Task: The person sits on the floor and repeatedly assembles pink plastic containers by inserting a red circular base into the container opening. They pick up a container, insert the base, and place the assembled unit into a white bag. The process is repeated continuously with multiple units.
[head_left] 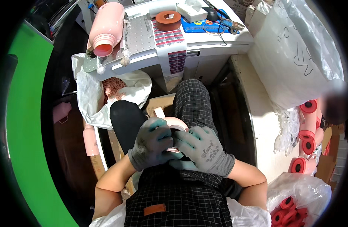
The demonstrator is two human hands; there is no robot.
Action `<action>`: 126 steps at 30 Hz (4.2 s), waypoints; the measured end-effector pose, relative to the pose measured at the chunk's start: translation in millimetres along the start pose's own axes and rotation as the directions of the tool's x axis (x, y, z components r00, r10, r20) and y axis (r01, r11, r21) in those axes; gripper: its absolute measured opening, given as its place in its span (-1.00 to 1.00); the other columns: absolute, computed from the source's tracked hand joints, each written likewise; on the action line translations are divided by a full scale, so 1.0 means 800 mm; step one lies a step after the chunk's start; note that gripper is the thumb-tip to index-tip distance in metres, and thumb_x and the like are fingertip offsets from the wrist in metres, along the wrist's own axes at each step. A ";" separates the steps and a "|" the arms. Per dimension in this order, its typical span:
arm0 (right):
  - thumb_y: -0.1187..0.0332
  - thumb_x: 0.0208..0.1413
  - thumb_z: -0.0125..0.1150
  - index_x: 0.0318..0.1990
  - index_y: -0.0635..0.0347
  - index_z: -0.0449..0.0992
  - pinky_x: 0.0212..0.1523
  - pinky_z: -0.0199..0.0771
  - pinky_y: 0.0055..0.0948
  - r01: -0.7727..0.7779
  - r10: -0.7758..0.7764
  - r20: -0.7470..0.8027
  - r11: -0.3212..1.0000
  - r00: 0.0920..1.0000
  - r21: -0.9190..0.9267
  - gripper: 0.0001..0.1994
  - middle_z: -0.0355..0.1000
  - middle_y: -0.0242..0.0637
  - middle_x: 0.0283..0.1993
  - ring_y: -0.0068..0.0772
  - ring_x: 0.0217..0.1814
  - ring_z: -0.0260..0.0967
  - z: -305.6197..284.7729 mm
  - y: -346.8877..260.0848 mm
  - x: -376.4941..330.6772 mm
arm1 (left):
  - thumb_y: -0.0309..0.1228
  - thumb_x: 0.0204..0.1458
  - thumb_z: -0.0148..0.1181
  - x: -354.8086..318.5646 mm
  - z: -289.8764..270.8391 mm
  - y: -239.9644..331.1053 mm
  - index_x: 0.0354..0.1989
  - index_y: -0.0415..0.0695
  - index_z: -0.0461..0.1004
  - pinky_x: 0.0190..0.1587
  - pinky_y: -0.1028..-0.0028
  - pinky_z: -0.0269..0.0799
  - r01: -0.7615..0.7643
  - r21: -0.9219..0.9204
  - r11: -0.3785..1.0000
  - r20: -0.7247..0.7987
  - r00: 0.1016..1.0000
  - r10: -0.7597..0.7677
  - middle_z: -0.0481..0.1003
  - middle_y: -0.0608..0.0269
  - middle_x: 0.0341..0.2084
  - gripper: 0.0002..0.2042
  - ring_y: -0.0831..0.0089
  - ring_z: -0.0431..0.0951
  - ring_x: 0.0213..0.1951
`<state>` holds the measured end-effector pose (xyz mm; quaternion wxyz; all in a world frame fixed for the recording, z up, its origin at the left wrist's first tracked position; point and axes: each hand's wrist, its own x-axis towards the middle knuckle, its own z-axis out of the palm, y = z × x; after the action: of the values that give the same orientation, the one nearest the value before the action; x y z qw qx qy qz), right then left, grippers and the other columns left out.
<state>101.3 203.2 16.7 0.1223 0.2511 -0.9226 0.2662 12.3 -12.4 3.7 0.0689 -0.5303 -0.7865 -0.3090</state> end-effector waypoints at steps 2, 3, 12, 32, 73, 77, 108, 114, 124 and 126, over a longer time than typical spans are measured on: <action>0.02 -0.01 0.43 -0.13 0.04 0.60 -0.14 0.46 -0.21 0.012 -0.013 0.017 0.998 1.000 0.054 -0.61 0.49 -0.33 -0.04 -0.27 -0.14 0.44 0.007 0.003 -0.002 | -0.14 -0.29 0.52 -0.001 -0.006 -0.001 -0.35 -0.02 0.65 0.10 -0.02 0.52 -0.049 0.028 0.998 0.084 0.995 0.046 0.49 0.29 -0.27 -0.66 0.10 0.54 -0.05; 0.03 -0.01 0.44 -0.14 0.03 0.60 -0.16 0.45 -0.22 0.018 -0.020 0.020 0.997 1.000 0.077 -0.63 0.48 -0.34 -0.05 -0.27 -0.14 0.44 0.012 0.007 -0.003 | -0.13 -0.26 0.52 0.001 -0.009 -0.002 -0.32 -0.02 0.66 0.13 -0.05 0.51 -0.077 0.043 0.996 0.126 0.989 0.071 0.50 0.29 -0.28 -0.66 0.10 0.54 -0.04; 0.17 -0.01 0.46 -0.20 0.06 0.62 -0.29 0.39 -0.26 0.069 -0.074 -0.156 0.997 0.985 -0.032 -0.73 0.47 -0.31 -0.10 -0.27 -0.26 0.39 0.036 -0.005 0.014 | -0.31 -0.09 0.43 0.018 -0.028 0.023 -0.15 -0.04 0.65 0.18 -0.05 0.44 0.138 0.432 0.891 0.034 0.985 -0.169 0.48 0.22 -0.21 -0.71 0.08 0.47 0.02; 0.13 -0.08 0.59 -0.29 0.12 0.60 -0.24 0.52 -0.30 -0.069 0.093 -0.263 0.993 0.960 0.100 -0.66 0.50 -0.30 -0.21 -0.30 -0.15 0.51 0.038 0.029 -0.053 | -0.30 -0.01 0.50 0.077 -0.024 0.001 0.07 0.02 0.55 -0.01 0.26 0.56 0.140 -0.227 0.964 0.188 0.977 -0.098 0.59 0.18 -0.08 -0.57 0.15 0.63 -0.09; 0.28 0.00 0.55 0.61 0.37 -0.21 0.44 0.31 -0.15 -0.471 0.749 -0.370 0.644 0.550 0.603 0.16 0.18 0.08 0.51 -0.12 0.49 0.26 0.057 0.040 -0.196 | -0.53 0.00 0.51 0.177 0.092 -0.250 0.00 -0.22 0.65 -0.08 0.47 0.60 0.488 -0.576 0.656 -0.254 0.656 -0.711 0.66 0.31 -0.19 -0.65 0.54 0.63 -0.17; 0.31 -0.01 0.52 0.61 0.36 -0.20 0.42 0.35 -0.16 -0.499 0.744 -0.368 0.655 0.557 0.567 0.15 0.22 0.09 0.48 -0.12 0.45 0.31 0.055 0.038 -0.196 | -0.51 0.02 0.50 0.173 0.091 -0.252 -0.04 -0.23 0.67 -0.07 0.48 0.59 0.498 -0.544 0.675 -0.264 0.662 -0.701 0.67 0.30 -0.23 -0.70 0.55 0.64 -0.20; 0.20 -0.13 0.66 0.62 -0.06 -0.06 0.19 0.55 0.07 -0.573 0.553 -0.509 0.808 0.660 0.135 0.18 0.02 0.34 0.53 0.39 0.42 0.28 0.079 0.014 -0.169 | -0.54 0.16 0.27 0.087 0.098 -0.025 -0.20 -0.31 0.60 -0.33 0.56 0.48 0.341 -0.940 0.024 0.204 0.619 -0.758 0.60 0.22 -0.39 -0.90 0.53 0.57 -0.38; 0.17 -0.15 0.70 0.53 -0.10 0.09 0.07 0.59 0.09 -0.571 0.479 -0.530 0.821 0.699 -0.012 0.08 0.07 0.41 0.47 0.45 0.28 0.37 0.073 0.013 -0.166 | -0.63 0.02 0.35 0.082 0.095 -0.032 -0.34 -0.31 0.54 -0.40 0.53 0.47 0.399 -0.857 0.327 0.063 0.710 -0.701 0.55 0.23 -0.43 -0.90 0.53 0.56 -0.42; 0.28 -0.12 0.58 0.12 -0.40 0.61 -0.05 0.52 0.02 -0.504 0.401 -0.443 0.852 0.802 -0.141 -0.44 0.26 0.26 0.36 0.22 0.08 0.45 0.068 -0.005 -0.165 | -0.41 0.35 0.11 -0.032 0.119 -0.133 0.03 -0.27 0.45 -0.30 0.58 0.41 0.451 -0.880 0.149 0.117 0.510 -0.852 0.55 0.27 -0.32 -0.80 0.58 0.52 -0.33; 0.29 -0.20 0.64 0.13 -0.36 0.57 0.10 0.44 0.11 -0.465 0.366 -0.387 0.862 0.846 -0.201 -0.36 0.18 0.34 0.41 0.29 0.22 0.37 0.081 -0.003 -0.177 | -0.31 0.45 0.02 -0.022 0.112 -0.122 0.18 -0.30 0.41 0.04 0.49 0.47 0.311 -0.924 0.224 -0.054 0.473 -0.879 0.54 0.19 -0.01 -0.68 0.49 0.56 -0.06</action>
<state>215.9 222.2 -86.8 0.2516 -0.0265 -0.9490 0.1884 -46.0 -0.8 -115.8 -0.0854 0.0048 -0.6207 -0.7794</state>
